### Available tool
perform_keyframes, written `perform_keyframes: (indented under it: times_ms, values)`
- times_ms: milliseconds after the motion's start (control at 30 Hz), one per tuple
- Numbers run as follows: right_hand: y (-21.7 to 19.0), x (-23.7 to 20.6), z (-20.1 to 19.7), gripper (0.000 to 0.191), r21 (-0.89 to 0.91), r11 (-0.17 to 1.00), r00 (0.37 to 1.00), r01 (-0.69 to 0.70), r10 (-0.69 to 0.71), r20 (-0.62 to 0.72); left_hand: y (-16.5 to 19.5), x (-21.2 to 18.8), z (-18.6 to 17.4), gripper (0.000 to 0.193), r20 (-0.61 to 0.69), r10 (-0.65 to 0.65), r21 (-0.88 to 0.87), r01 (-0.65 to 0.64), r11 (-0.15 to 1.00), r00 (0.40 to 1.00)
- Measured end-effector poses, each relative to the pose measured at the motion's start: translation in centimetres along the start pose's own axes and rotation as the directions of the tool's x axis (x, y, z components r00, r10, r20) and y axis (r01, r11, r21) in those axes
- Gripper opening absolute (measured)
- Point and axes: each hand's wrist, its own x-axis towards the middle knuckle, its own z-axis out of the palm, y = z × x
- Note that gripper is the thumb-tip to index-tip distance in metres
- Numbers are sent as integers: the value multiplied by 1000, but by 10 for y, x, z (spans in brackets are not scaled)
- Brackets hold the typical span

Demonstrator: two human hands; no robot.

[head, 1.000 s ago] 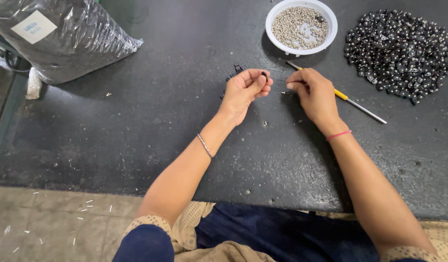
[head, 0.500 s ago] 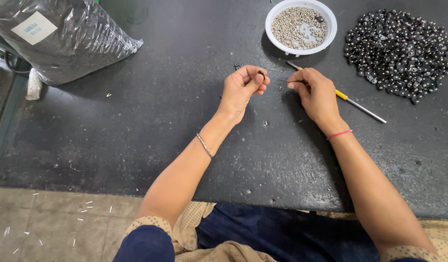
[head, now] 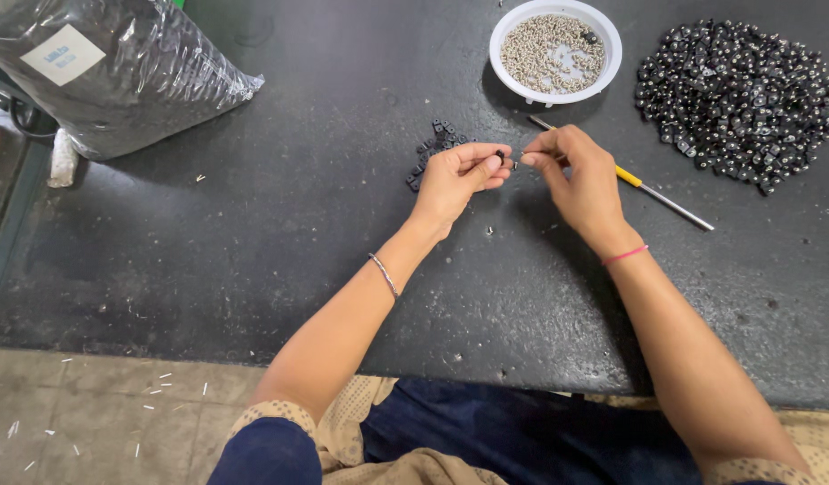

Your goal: The person assembles small black plastic components with metal pins on a workbench. They pick up a black piece, insert a metal pin, and use a yellow-handled tool to press the pin into place. The process is repeated for multiple units, with finished items placed in a pile.

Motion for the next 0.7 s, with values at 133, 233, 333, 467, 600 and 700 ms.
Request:
perform_keyframes:
  times_ms: [133,233,333,467,600,700]
  values:
    - [-2,1,-1,14,-10,999,999,34,-34,20,3,0,2,27,-6,-17,-15,17,1000,1000]
    - [-2,2,0,15,14,999,999,37,-38,35,7,-1,4,24,-15,-27,-4,27,1000,1000]
    - [-3,2,1,14,21,999,998,37,-38,47,9,-2,5,21,-17,-26,14,26,1000,1000]
    - [-5,3,1,14,-4,999,998,37,-36,54,11,-2,4,19,-13,-17,15,17,1000,1000]
    - [-6,4,1,15,-7,999,997,44,-43,60,11,-2,4,19,-16,-1,28,1,1000,1000]
    - [-7,4,1,14,-6,999,997,45,-44,62,11,-3,4,18,-15,0,20,1,1000,1000]
